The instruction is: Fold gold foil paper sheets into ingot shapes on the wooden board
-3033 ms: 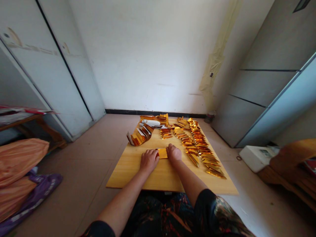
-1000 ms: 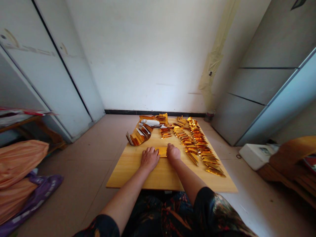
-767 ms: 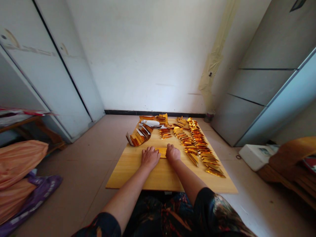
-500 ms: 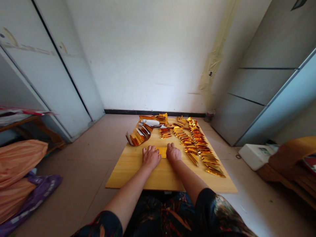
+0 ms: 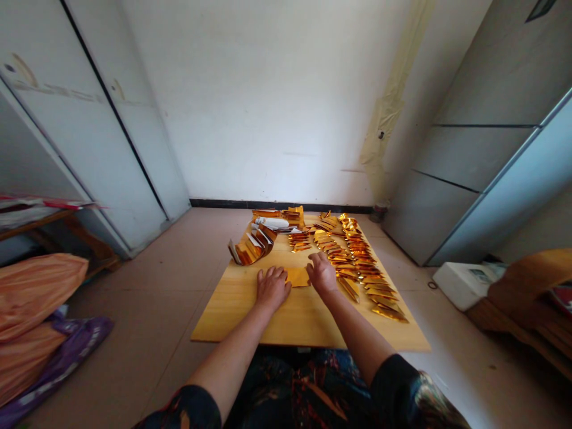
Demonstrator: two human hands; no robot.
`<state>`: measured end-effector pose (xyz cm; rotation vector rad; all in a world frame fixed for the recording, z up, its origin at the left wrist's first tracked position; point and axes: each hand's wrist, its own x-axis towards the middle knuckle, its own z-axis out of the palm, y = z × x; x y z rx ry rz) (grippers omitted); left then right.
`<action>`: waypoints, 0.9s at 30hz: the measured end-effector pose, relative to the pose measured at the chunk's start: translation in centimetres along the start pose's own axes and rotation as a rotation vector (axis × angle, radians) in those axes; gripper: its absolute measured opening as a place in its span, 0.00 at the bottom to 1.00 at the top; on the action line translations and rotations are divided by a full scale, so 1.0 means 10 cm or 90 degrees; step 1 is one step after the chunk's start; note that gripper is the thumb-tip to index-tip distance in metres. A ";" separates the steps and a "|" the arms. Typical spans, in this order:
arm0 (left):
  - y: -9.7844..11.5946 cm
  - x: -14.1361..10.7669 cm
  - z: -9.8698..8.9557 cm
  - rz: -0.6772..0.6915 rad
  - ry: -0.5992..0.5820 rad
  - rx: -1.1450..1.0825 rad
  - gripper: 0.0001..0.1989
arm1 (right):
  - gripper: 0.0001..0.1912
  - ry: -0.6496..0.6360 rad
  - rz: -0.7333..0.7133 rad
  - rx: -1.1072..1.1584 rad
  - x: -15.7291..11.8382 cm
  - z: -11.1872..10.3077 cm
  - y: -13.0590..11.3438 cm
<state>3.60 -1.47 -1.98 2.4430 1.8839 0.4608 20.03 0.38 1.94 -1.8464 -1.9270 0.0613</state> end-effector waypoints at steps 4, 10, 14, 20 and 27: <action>-0.01 0.00 -0.01 -0.004 -0.010 0.009 0.16 | 0.12 -0.072 -0.031 0.179 0.09 -0.01 -0.24; 0.00 0.00 -0.06 -0.001 -0.009 0.003 0.12 | 0.10 -0.254 -0.001 0.115 -0.03 0.20 -0.24; -0.05 0.01 -0.07 0.006 -0.033 -0.011 0.13 | 0.12 -0.261 0.010 0.058 -0.09 0.19 -0.15; -0.23 0.04 -0.05 0.016 -0.130 -0.018 0.20 | 0.12 -0.282 0.026 0.023 -0.05 0.17 -0.15; -0.31 0.07 -0.02 0.042 -0.174 -0.012 0.23 | 0.14 -0.307 0.086 -0.009 -0.07 0.16 -0.27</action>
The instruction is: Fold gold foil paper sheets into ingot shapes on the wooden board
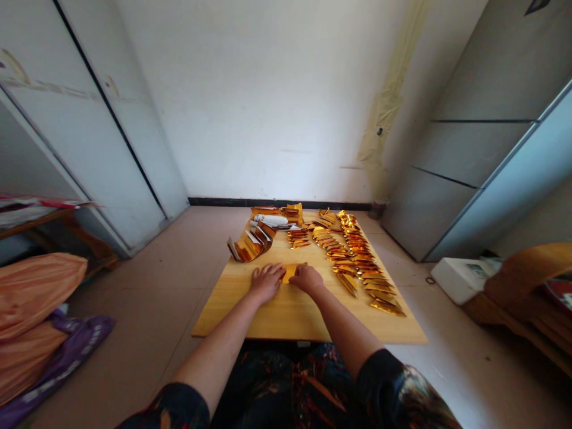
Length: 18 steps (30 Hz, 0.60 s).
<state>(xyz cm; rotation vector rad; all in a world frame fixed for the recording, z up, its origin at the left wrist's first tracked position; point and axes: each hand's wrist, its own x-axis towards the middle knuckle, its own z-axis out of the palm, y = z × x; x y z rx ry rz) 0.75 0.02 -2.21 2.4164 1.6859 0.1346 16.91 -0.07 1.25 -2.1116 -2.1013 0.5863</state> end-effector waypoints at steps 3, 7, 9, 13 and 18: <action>0.00 -0.01 0.00 -0.001 -0.001 -0.001 0.23 | 0.23 0.017 0.038 -0.032 -0.01 0.03 -0.10; 0.01 -0.01 0.00 -0.005 -0.002 -0.009 0.23 | 0.26 0.037 0.061 -0.062 -0.01 0.08 -0.16; 0.01 0.00 0.00 -0.008 -0.005 -0.016 0.23 | 0.24 0.029 0.053 -0.055 0.00 0.07 -0.13; 0.00 0.01 0.01 -0.011 -0.003 -0.021 0.23 | 0.17 0.003 0.047 -0.021 -0.01 0.00 0.01; 0.01 0.00 -0.01 -0.011 -0.004 -0.012 0.23 | 0.10 0.027 0.053 0.004 0.00 -0.08 0.28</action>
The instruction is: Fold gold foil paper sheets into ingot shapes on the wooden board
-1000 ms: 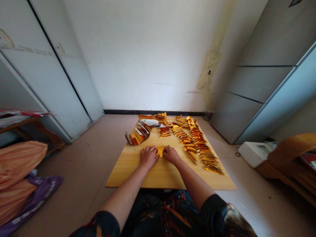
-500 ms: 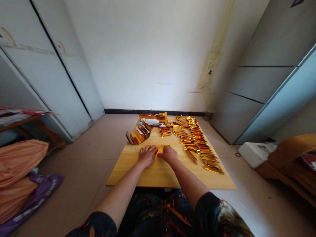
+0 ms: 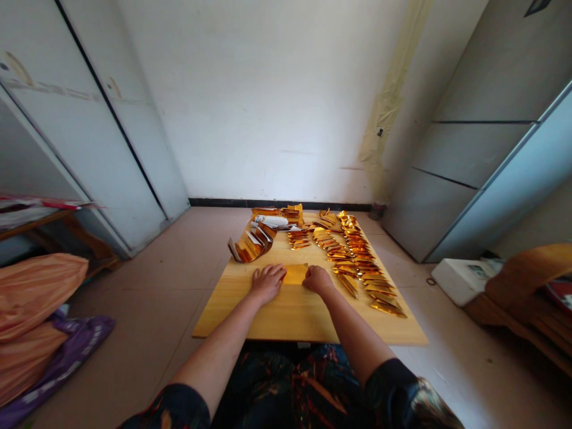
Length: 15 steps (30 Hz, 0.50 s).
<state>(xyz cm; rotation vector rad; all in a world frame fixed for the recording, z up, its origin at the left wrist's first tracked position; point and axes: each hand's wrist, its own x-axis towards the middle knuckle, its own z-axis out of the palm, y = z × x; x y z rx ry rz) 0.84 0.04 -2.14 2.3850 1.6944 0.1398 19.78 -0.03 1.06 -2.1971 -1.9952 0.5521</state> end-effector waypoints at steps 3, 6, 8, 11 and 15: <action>0.00 0.01 0.00 -0.001 -0.005 0.003 0.24 | 0.08 -0.016 0.024 0.006 0.03 -0.04 0.14; -0.01 0.03 0.01 -0.003 -0.009 0.000 0.24 | 0.08 -0.003 -0.006 0.009 0.02 -0.06 0.21; -0.01 0.03 0.02 -0.004 -0.007 0.003 0.25 | 0.10 0.038 -0.054 0.007 -0.02 -0.06 0.20; -0.01 0.04 0.03 -0.004 -0.002 0.008 0.25 | 0.14 0.104 -0.191 -0.010 -0.10 -0.05 0.14; -0.02 0.03 0.01 -0.007 -0.016 0.003 0.24 | 0.11 0.075 -0.336 -0.102 -0.14 -0.01 0.10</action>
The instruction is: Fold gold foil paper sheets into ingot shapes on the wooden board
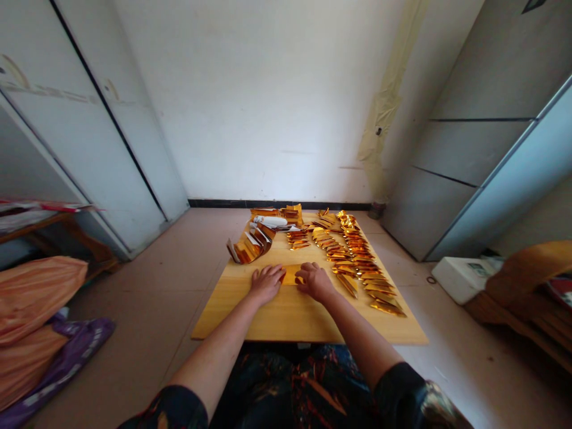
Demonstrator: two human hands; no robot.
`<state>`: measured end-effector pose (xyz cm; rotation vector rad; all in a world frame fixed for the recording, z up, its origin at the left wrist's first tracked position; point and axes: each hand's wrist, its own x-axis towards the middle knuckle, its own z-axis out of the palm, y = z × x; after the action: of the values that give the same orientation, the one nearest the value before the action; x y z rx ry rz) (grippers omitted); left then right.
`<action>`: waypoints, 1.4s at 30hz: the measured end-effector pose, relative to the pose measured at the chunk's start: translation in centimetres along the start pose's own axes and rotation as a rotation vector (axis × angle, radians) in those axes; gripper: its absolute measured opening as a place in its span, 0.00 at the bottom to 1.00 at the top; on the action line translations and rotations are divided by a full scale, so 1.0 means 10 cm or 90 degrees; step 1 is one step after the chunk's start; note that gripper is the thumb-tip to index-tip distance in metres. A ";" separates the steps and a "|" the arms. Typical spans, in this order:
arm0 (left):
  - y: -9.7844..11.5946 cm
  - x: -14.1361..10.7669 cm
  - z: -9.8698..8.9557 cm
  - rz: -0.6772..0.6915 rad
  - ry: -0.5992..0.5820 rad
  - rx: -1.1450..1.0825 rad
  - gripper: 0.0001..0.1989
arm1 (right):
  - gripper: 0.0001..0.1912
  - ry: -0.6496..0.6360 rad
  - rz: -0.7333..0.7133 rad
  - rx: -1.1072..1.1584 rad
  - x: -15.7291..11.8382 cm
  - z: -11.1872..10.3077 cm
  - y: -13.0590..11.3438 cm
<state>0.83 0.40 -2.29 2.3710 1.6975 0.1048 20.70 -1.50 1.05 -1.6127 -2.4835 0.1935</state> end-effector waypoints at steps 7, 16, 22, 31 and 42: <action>0.04 0.00 -0.04 0.000 0.002 0.004 0.27 | 0.13 -0.014 -0.058 -0.078 -0.01 0.08 0.08; 0.06 0.00 -0.02 0.001 0.081 0.001 0.21 | 0.13 -0.012 -0.080 -0.084 0.00 0.06 0.11; 0.04 0.02 -0.06 0.015 0.054 0.007 0.22 | 0.12 -0.026 -0.123 -0.102 0.02 0.02 0.16; 0.07 0.02 -0.09 0.034 0.034 0.009 0.25 | 0.14 -0.013 -0.158 -0.184 0.04 0.06 0.17; 0.14 -0.02 -0.09 0.025 0.074 0.009 0.19 | 0.12 -0.014 -0.151 -0.162 0.08 0.10 0.22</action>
<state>1.89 -0.06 -1.05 2.4536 1.7067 0.2411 22.09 0.11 -0.33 -1.3857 -2.7806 -0.1440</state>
